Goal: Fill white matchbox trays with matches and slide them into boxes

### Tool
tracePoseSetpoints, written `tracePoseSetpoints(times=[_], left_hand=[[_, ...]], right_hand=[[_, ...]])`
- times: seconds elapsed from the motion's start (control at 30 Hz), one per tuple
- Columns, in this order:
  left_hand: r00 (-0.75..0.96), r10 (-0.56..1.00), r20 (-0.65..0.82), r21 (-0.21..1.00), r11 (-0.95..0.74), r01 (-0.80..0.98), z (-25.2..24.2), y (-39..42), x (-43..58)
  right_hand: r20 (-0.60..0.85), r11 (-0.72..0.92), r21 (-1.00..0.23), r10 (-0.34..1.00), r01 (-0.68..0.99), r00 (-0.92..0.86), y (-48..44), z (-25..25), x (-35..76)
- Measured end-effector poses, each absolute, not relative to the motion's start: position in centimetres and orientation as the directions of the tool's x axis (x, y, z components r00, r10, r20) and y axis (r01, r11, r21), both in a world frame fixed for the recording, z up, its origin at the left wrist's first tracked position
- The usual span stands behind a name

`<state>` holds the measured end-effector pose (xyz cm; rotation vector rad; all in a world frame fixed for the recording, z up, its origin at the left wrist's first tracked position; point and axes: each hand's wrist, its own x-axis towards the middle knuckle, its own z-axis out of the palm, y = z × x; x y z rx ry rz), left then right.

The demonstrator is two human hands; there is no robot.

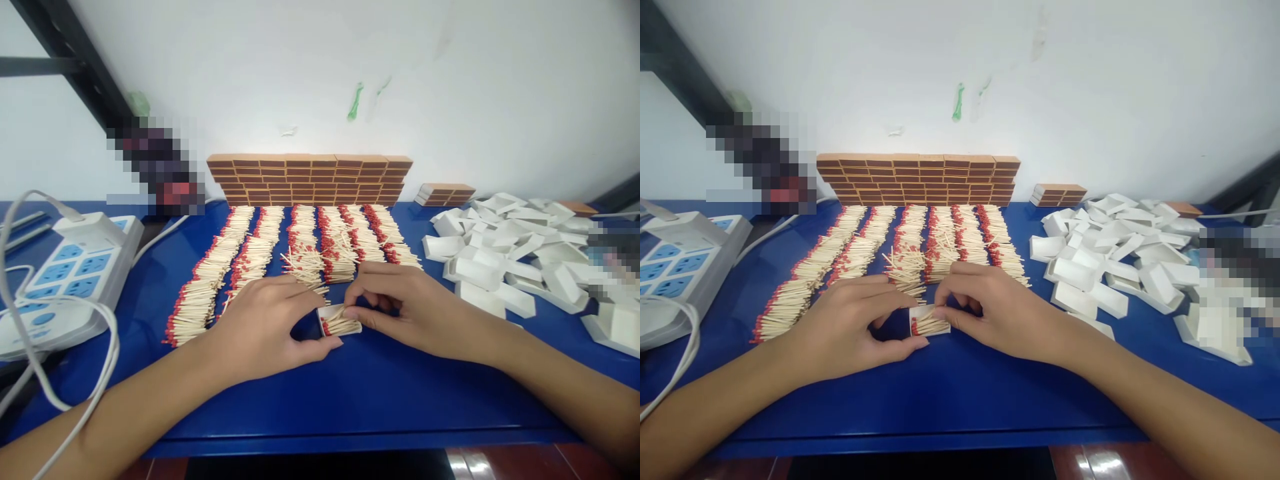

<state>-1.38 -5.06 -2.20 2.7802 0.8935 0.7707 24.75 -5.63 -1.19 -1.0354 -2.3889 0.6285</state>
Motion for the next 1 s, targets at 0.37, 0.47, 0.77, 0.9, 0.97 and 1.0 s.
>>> tracePoseSetpoints(times=[0.37, 0.47, 0.77, 0.9, 0.97, 1.0], left_hand=[[0.699, 0.594, 0.399, 0.275, -0.804, 0.526, -2.1, -5.1, -1.3], [0.690, 0.595, 0.412, 0.275, -0.803, 0.529, -2.1, -5.1, -1.3], [0.698, 0.592, 0.403, 0.267, -0.805, 0.529, -2.1, -5.2, -1.3], [0.697, 0.588, 0.410, 0.259, -0.808, 0.529, -2.1, -5.0, -1.3], [0.697, 0.583, 0.417, 0.256, -0.811, 0.526, -2.2, -5.0, -1.3], [0.698, 0.581, 0.419, 0.255, -0.813, 0.524, -2.2, -5.0, -1.3]], right_hand=[[0.253, 0.654, -0.547, 0.724, 0.523, -0.641, -6.0, -1.0, 24.6], [0.234, 0.653, -0.551, 0.719, 0.520, -0.655, -6.0, -0.9, 24.5], [0.388, 0.656, -0.401, 0.754, 0.639, -0.530, -4.3, -2.0, 25.4], [0.349, 0.646, -0.356, 0.762, 0.675, -0.545, -3.9, -2.5, 25.5], [0.338, 0.637, -0.349, 0.769, 0.687, -0.542, -3.9, -2.5, 25.4], [0.336, 0.637, -0.346, 0.770, 0.689, -0.543, -3.9, -2.5, 25.3]])
